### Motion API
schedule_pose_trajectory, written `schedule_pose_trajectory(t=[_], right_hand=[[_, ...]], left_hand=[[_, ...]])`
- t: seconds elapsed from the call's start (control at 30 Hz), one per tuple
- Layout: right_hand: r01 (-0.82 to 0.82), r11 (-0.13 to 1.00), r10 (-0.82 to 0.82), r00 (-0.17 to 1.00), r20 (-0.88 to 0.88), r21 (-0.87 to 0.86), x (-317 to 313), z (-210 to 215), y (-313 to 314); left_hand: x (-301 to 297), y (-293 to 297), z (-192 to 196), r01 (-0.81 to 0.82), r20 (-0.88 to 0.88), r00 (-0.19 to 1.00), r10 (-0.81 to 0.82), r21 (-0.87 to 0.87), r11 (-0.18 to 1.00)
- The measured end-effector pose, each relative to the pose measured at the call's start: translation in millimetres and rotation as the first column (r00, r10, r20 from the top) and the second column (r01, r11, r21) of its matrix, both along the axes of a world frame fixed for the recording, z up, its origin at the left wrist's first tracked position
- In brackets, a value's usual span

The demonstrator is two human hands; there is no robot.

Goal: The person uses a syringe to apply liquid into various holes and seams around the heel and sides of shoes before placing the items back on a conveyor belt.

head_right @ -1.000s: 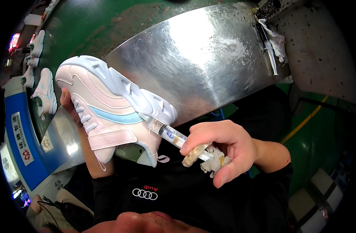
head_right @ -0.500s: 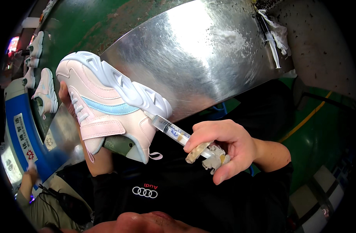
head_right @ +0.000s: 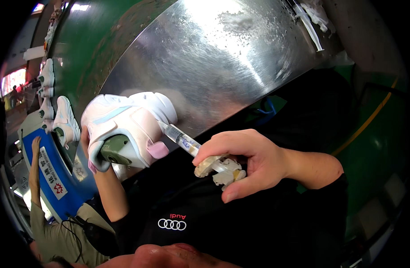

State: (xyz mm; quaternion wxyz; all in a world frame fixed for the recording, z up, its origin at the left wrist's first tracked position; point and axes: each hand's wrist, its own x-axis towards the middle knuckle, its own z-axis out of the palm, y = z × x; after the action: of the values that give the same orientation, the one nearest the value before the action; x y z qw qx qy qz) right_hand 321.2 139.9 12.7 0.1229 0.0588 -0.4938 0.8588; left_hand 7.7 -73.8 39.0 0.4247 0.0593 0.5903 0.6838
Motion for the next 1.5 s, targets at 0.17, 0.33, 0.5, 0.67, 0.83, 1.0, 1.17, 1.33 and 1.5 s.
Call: schedule_pose_trajectory(t=[0.17,0.33,0.5,0.67,0.83,1.0,1.17,1.33,1.5], right_hand=[[0.095,0.988,-0.101,0.994,0.039,0.124,-5.7,-9.2,-6.9],[0.192,0.957,-0.194,0.981,-0.015,0.217,-17.3,-15.0,-22.0],[0.262,0.926,-0.254,0.965,-0.064,0.271,-18.7,-13.1,-31.5],[0.257,0.92,-0.256,0.966,-0.043,0.295,-17.8,-11.6,-34.7],[0.198,0.94,-0.213,0.977,0.023,0.278,-17.1,1.5,-31.8],[0.121,0.966,-0.142,0.986,0.082,0.227,-18.0,16.8,-28.1],[0.053,0.979,-0.074,0.992,0.104,0.196,-18.9,29.1,-26.0],[-0.065,0.994,0.042,0.973,0.227,0.093,-9.8,36.7,-28.5],[-0.079,0.975,0.03,0.972,0.234,0.205,0.7,50.2,-25.2]], left_hand=[[10.7,-26.7,-16.5,0.101,-0.118,0.988,-0.101,-0.008,0.995],[34.7,-75.2,-16.7,-0.065,-0.078,0.995,0.055,-0.135,0.989],[69.4,-111.7,-13.4,0.073,0.069,0.995,-0.067,-0.077,0.994],[115.6,-93.6,-14.9,0.078,0.234,0.969,-0.073,-0.013,0.997],[147.1,-75.4,-18.6,0.053,0.319,0.945,-0.065,0.048,0.997],[159.8,-59.2,-26.5,0.045,0.473,0.872,-0.128,0.183,0.982],[160.8,-59.6,-38.8,0.064,0.588,0.778,-0.221,0.276,0.959],[161.4,-62.9,-52.9,0.083,0.636,0.708,-0.307,0.357,0.93],[161.4,-61.8,-61.4,0.092,0.638,0.678,-0.364,0.417,0.904]])
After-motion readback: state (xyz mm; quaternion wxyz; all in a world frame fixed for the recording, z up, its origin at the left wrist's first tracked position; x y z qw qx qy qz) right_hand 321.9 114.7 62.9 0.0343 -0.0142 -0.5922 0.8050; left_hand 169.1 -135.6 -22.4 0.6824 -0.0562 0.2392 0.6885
